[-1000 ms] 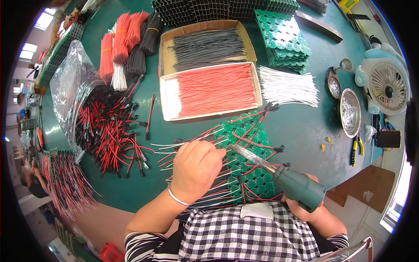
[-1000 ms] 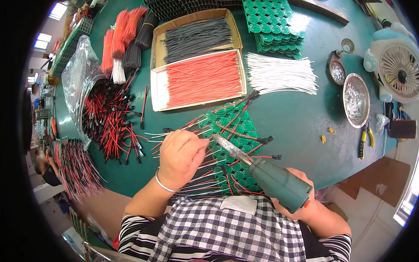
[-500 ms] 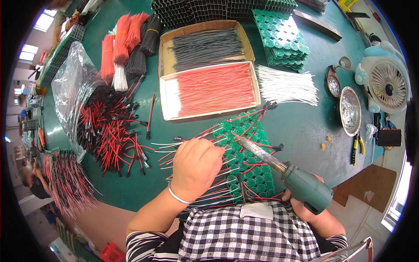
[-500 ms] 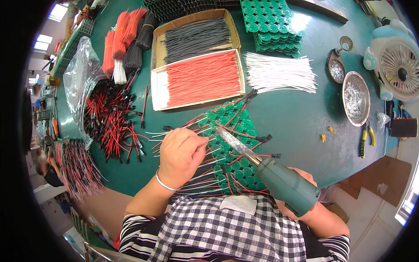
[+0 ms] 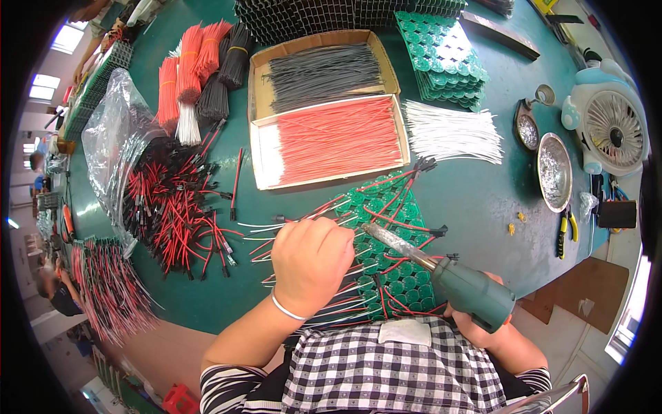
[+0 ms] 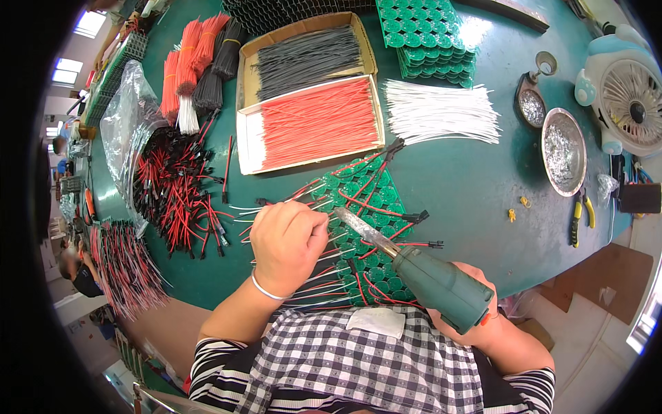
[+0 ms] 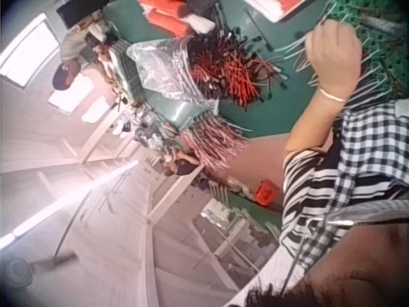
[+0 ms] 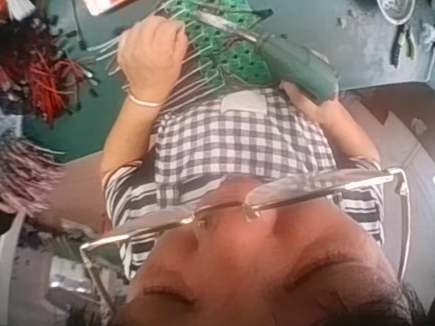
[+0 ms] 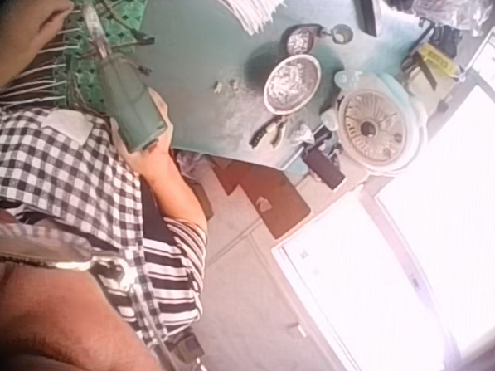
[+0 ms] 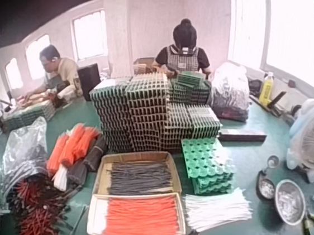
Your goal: Use a hot glue gun to secure red and black wires into a plastic grid for assembly.
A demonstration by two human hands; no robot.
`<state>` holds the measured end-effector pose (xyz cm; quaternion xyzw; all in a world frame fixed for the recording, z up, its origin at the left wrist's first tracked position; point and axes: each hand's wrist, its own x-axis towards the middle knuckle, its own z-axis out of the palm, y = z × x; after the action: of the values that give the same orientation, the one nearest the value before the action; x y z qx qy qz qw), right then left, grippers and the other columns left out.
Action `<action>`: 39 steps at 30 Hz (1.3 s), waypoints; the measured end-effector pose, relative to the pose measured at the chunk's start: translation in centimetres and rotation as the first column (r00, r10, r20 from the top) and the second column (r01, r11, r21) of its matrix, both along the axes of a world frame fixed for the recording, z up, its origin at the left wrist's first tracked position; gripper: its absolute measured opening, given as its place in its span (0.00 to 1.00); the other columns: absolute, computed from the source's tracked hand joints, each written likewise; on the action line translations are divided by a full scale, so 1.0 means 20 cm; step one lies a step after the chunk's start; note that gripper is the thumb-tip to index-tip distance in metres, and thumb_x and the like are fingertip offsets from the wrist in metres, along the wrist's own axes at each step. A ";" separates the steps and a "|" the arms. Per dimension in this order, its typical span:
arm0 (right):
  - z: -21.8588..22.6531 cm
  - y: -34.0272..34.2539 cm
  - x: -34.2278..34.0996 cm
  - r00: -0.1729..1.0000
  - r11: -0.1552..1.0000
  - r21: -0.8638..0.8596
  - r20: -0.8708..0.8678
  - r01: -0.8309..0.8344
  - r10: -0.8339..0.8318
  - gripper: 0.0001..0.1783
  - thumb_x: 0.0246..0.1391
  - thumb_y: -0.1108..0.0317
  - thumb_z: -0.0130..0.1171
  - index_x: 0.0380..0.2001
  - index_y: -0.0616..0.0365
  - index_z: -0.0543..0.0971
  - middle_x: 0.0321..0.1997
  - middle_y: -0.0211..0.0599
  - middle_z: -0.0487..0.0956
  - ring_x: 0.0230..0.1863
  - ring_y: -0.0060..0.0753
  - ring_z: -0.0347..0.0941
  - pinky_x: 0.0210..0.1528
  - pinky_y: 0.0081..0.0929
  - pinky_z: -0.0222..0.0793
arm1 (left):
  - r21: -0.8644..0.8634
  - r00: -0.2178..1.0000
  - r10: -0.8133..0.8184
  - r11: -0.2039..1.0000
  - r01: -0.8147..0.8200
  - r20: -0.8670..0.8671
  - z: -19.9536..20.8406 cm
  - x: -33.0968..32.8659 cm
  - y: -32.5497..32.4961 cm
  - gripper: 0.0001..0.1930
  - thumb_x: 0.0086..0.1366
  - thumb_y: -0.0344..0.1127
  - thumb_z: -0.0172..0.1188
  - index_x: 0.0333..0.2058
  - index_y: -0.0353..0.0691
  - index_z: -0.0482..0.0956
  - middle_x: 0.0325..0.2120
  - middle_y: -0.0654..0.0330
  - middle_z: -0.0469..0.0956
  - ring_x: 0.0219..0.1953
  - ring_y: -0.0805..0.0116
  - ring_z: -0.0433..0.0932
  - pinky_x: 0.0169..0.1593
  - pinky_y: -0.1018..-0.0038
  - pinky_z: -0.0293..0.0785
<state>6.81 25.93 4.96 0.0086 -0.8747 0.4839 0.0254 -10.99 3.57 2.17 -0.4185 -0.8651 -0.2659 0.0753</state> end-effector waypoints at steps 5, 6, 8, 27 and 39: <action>-0.01 0.01 -0.02 1.000 1.000 -0.007 -0.009 0.004 -0.004 0.18 0.40 0.79 0.50 0.39 0.67 0.76 0.20 0.33 0.77 0.20 0.33 0.76 0.32 0.31 0.74 | -0.010 0.994 -0.073 0.997 0.072 -0.077 -0.01 0.00 -0.01 0.12 0.45 0.26 0.67 0.31 0.42 0.79 0.26 0.63 0.73 0.29 0.62 0.74 0.35 0.65 0.68; -0.01 0.01 -0.02 1.000 1.000 -0.007 -0.008 0.008 -0.008 0.18 0.40 0.79 0.50 0.38 0.66 0.77 0.19 0.32 0.77 0.20 0.34 0.76 0.33 0.32 0.74 | -0.012 0.994 -0.081 0.997 0.081 -0.077 -0.01 0.00 -0.01 0.12 0.45 0.26 0.67 0.31 0.42 0.79 0.26 0.62 0.73 0.29 0.62 0.74 0.36 0.65 0.68; -0.01 0.00 -0.02 0.999 0.999 -0.041 0.022 0.026 -0.025 0.17 0.39 0.78 0.52 0.38 0.65 0.78 0.22 0.35 0.78 0.24 0.37 0.76 0.36 0.33 0.74 | -0.015 0.992 -0.101 0.995 0.100 -0.078 0.00 -0.01 -0.01 0.12 0.45 0.26 0.67 0.31 0.41 0.79 0.26 0.62 0.73 0.29 0.62 0.74 0.37 0.64 0.68; -0.01 0.04 0.13 0.961 0.946 -0.264 0.251 0.187 -0.120 0.17 0.51 0.71 0.54 0.46 0.63 0.78 0.42 0.43 0.81 0.27 0.37 0.78 0.39 0.33 0.74 | 0.001 0.994 -0.098 0.995 0.098 -0.042 -0.03 -0.01 -0.02 0.10 0.48 0.29 0.67 0.30 0.43 0.78 0.27 0.63 0.73 0.31 0.63 0.73 0.38 0.65 0.66; -0.07 -0.02 0.17 0.927 0.826 -0.429 0.084 0.364 -0.365 0.24 0.58 0.69 0.48 0.56 0.71 0.66 0.50 0.46 0.75 0.27 0.28 0.75 0.30 0.26 0.73 | 0.014 0.936 0.292 0.956 -0.295 -0.196 0.15 -0.30 -0.18 0.04 0.54 0.36 0.64 0.25 0.45 0.77 0.27 0.60 0.76 0.32 0.56 0.72 0.37 0.61 0.64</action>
<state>10.19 25.60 3.66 -0.1640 -0.7288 0.6540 0.1192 -16.97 0.03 5.10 -0.3096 -0.9082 -0.2027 0.1956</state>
